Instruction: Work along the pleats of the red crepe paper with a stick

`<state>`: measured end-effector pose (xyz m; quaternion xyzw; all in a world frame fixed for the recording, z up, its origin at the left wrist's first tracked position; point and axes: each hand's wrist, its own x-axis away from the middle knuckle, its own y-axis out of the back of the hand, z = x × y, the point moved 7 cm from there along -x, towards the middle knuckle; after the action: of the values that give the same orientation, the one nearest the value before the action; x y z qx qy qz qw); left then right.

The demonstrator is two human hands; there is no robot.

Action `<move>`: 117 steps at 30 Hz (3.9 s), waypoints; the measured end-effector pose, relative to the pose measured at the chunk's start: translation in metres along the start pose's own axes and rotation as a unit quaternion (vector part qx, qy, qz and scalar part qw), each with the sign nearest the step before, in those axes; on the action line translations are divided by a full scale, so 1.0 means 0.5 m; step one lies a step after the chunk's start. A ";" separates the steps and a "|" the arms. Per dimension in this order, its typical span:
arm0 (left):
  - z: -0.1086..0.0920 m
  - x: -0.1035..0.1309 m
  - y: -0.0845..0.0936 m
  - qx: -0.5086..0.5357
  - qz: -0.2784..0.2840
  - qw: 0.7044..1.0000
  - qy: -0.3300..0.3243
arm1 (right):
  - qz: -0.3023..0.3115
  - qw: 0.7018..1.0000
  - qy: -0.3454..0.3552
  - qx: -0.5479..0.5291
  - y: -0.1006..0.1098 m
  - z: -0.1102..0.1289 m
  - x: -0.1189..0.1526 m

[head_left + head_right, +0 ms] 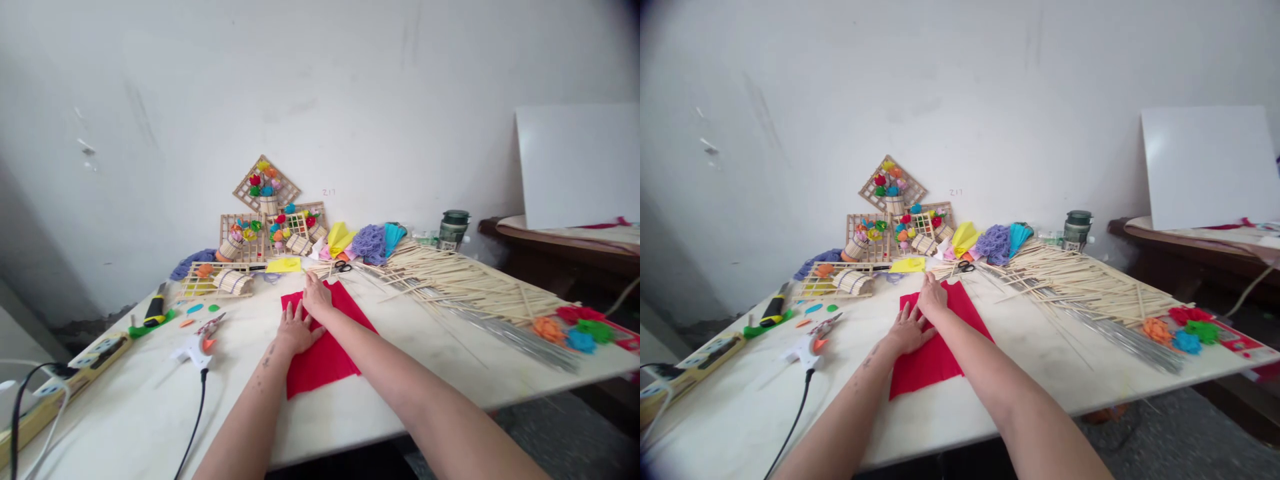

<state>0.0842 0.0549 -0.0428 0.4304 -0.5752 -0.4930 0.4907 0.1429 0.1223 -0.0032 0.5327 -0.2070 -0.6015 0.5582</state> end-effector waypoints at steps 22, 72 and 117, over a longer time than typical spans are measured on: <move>0.148 -0.013 0.016 0.089 -0.142 0.978 0.126 | 0.032 0.987 0.149 0.057 0.003 0.027 0.055; 0.181 -0.016 0.012 0.116 -0.100 0.968 0.201 | 0.151 0.947 0.254 0.129 -0.041 0.108 0.070; 0.168 -0.018 0.003 0.071 -0.057 0.981 0.173 | 0.117 0.963 0.235 0.060 -0.052 0.070 0.057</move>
<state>0.0023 0.0759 -0.0454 0.5750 -0.4897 -0.3966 0.5217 0.1060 0.0922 -0.0246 0.6641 -0.1664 -0.3764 0.6242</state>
